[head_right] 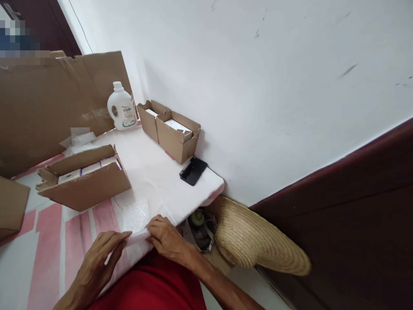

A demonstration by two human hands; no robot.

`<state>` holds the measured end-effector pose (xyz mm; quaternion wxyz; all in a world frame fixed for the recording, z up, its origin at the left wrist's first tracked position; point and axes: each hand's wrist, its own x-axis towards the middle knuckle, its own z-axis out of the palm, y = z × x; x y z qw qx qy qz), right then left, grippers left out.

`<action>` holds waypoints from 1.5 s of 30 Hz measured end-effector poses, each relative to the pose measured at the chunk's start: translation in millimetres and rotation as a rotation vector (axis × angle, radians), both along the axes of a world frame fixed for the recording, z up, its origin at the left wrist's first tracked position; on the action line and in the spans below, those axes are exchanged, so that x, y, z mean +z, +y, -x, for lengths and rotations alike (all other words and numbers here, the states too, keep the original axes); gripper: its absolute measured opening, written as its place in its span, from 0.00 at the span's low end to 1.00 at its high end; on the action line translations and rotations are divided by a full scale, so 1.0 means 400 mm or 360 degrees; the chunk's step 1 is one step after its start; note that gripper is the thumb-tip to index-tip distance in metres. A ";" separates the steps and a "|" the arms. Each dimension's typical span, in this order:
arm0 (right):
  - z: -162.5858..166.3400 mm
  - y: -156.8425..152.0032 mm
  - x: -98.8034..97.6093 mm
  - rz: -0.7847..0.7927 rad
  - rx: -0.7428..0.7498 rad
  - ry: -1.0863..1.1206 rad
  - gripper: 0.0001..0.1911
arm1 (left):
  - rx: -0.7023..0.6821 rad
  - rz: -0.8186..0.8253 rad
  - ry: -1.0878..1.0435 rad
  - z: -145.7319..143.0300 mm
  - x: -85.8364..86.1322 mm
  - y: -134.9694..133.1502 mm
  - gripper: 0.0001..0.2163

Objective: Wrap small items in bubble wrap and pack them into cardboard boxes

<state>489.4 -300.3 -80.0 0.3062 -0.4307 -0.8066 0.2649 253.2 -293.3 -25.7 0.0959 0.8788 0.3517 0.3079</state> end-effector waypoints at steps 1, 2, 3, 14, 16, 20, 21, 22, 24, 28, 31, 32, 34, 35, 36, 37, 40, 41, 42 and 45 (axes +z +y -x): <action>0.010 -0.010 -0.006 0.0030 -0.0096 0.0047 0.07 | 0.0030 0.0033 -0.0044 -0.005 0.002 0.017 0.12; 0.022 -0.017 -0.014 0.0060 -0.0218 0.0101 0.07 | 0.0074 0.0068 -0.0081 -0.010 0.001 0.039 0.11; 0.035 -0.021 -0.022 0.0087 -0.0348 0.0162 0.06 | 0.0127 0.0099 -0.0112 -0.016 -0.003 0.063 0.11; 0.104 -0.009 -0.069 0.0092 -0.0892 0.0339 0.15 | 0.0266 -0.0208 0.0119 -0.069 -0.093 0.103 0.19; 0.100 -0.013 -0.066 0.0056 -0.0915 0.0290 0.15 | 0.0268 -0.0218 0.0285 -0.074 -0.139 0.077 0.21; 0.085 -0.005 -0.036 -0.0160 -0.0927 0.0106 0.17 | 0.0362 -0.0209 0.0522 -0.080 -0.216 0.052 0.27; 0.080 0.003 -0.027 -0.0218 -0.0875 0.0024 0.18 | 0.0374 -0.0210 0.0530 -0.080 -0.227 0.051 0.27; 0.077 0.014 -0.021 -0.0260 -0.0791 -0.0068 0.20 | 0.0378 -0.0214 0.0523 -0.080 -0.234 0.051 0.28; 0.073 0.039 -0.022 -0.0270 -0.0575 -0.0249 0.25 | 0.0370 -0.0226 0.0493 -0.079 -0.242 0.052 0.28; 0.067 0.087 -0.056 -0.0123 -0.0357 -0.0468 0.31 | 0.0367 -0.0180 0.0513 -0.079 -0.247 0.053 0.28; 0.051 0.111 -0.057 -0.0043 -0.0321 -0.0490 0.28 | 0.0342 -0.0112 0.0550 -0.073 -0.240 0.053 0.29; 0.044 0.118 -0.047 -0.0033 -0.0294 -0.0480 0.27 | 0.0318 -0.0107 0.0546 -0.069 -0.234 0.052 0.31; 0.032 0.133 -0.017 -0.0021 -0.0211 -0.0453 0.24 | 0.0267 -0.0128 0.0526 -0.060 -0.218 0.049 0.34; 0.027 0.140 -0.001 -0.0013 -0.0168 -0.0444 0.22 | 0.0236 -0.0154 0.0513 -0.057 -0.210 0.046 0.33; 0.025 0.146 0.015 0.0002 -0.0135 -0.0438 0.21 | 0.0206 -0.0181 0.0483 -0.055 -0.203 0.043 0.30; 0.023 0.151 0.028 0.0026 -0.0118 -0.0435 0.19 | 0.0177 -0.0210 0.0441 -0.055 -0.198 0.040 0.25; 0.012 0.157 0.049 0.0162 -0.0118 -0.0395 0.18 | 0.0105 -0.0319 0.0302 -0.065 -0.190 0.043 0.12; 0.004 0.156 0.051 0.0236 -0.0121 -0.0347 0.19 | 0.0108 -0.0350 0.0265 -0.070 -0.187 0.048 0.10; -0.006 0.154 0.052 0.0321 -0.0108 -0.0272 0.21 | 0.0129 -0.0373 0.0236 -0.073 -0.180 0.055 0.09; -0.035 0.147 0.067 0.0500 0.0049 0.0083 0.30 | 0.0237 -0.0379 0.0123 -0.072 -0.134 0.080 0.09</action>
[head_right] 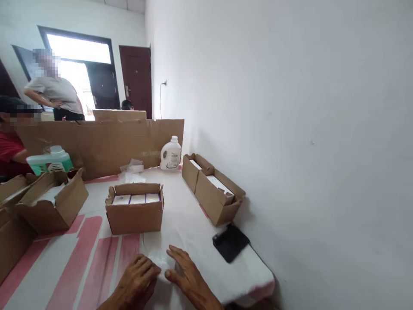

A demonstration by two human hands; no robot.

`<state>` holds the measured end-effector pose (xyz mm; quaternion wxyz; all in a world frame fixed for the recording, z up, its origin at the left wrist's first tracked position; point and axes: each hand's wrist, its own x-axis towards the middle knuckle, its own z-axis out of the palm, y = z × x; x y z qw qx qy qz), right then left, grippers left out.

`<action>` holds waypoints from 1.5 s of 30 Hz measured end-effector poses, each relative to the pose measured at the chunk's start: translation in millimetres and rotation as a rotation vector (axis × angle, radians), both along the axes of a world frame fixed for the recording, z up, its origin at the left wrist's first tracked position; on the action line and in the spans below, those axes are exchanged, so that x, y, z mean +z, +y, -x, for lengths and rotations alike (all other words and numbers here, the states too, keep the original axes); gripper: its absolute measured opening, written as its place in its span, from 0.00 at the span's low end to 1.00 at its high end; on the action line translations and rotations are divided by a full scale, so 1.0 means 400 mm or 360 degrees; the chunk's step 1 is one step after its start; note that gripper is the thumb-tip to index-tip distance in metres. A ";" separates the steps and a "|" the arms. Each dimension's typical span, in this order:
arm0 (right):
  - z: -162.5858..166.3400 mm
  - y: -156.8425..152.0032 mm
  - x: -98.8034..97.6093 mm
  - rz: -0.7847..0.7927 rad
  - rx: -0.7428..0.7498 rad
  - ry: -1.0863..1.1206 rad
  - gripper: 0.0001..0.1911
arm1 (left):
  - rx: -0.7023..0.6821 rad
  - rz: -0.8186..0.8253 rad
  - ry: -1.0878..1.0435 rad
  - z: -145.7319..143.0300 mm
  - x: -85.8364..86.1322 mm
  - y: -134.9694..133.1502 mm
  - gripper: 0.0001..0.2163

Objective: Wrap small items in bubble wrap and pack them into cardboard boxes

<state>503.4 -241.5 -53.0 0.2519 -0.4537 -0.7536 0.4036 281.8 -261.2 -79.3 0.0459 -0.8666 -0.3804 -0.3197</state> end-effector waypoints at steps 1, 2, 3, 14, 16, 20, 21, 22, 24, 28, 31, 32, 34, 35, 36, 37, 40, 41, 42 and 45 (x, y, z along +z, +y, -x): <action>-0.003 -0.002 0.014 -0.0002 0.0027 0.0116 0.33 | 0.0043 0.0050 -0.0092 0.005 0.025 0.006 0.09; -0.001 -0.003 0.033 -0.0034 0.0032 0.0198 0.32 | 0.0076 0.0128 -0.0205 0.013 0.053 0.010 0.08; 0.006 -0.002 0.059 -0.0092 0.0015 0.0243 0.28 | 0.0099 0.0221 -0.0327 0.022 0.083 0.011 0.08; 0.228 0.256 0.413 -0.1786 -0.0285 -0.0069 0.09 | 0.0813 -0.0327 -0.0379 0.187 0.258 0.125 0.25; 0.288 0.312 0.398 -0.1688 -0.0089 -0.0386 0.10 | 0.0821 -0.0337 -0.0231 0.203 0.232 0.145 0.23; 0.368 0.381 0.328 -0.1121 0.0447 -0.0673 0.05 | 0.0763 -0.0315 -0.0255 0.210 0.189 0.126 0.17; 0.375 0.392 0.315 -0.1020 0.0545 -0.0668 0.05 | 0.0745 -0.0324 -0.0272 0.210 0.188 0.117 0.17; 0.377 0.402 0.305 -0.0949 0.0624 -0.0658 0.05 | 0.0731 -0.0335 -0.0282 0.210 0.190 0.110 0.17; 0.373 0.419 0.298 -0.0840 0.0675 -0.0565 0.05 | 0.0726 -0.0352 -0.0296 0.212 0.201 0.103 0.19; 0.364 0.433 0.310 -0.0602 0.0438 -0.0175 0.11 | 0.0809 -0.0401 -0.0376 0.220 0.223 0.116 0.21; 0.363 0.421 0.336 -0.0439 0.0494 -0.0185 0.14 | 0.0883 -0.0350 -0.0487 0.228 0.229 0.123 0.22; 0.357 0.414 0.349 -0.0413 0.0524 -0.0185 0.15 | 0.0907 -0.0307 -0.0552 0.233 0.228 0.122 0.23; 0.326 0.400 0.377 -0.0421 0.0475 -0.0063 0.16 | 0.0945 -0.0184 -0.0750 0.250 0.220 0.116 0.25; 0.300 0.393 0.386 -0.0439 0.0396 0.0045 0.16 | 0.0958 -0.0099 -0.0889 0.262 0.211 0.112 0.26; 0.269 0.386 0.388 -0.0455 0.0277 0.0174 0.17 | 0.0968 0.0024 -0.1065 0.277 0.198 0.110 0.27; 0.235 0.377 0.378 -0.0467 0.0106 0.0320 0.19 | 0.0977 0.0180 -0.1255 0.292 0.182 0.109 0.29; 0.159 0.346 0.276 -0.0404 -0.0643 0.0777 0.31 | 0.1002 0.0670 -0.1669 0.328 0.121 0.126 0.35; 0.151 0.332 0.222 -0.0308 -0.0860 0.0860 0.36 | 0.0995 0.0773 -0.1721 0.330 0.102 0.138 0.36; 0.153 0.319 0.163 -0.0163 -0.0952 0.0902 0.41 | 0.0974 0.0831 -0.1735 0.325 0.086 0.153 0.37; 0.186 0.282 0.002 0.0152 -0.0607 0.0948 0.43 | 0.0851 0.0868 -0.1713 0.270 0.059 0.191 0.38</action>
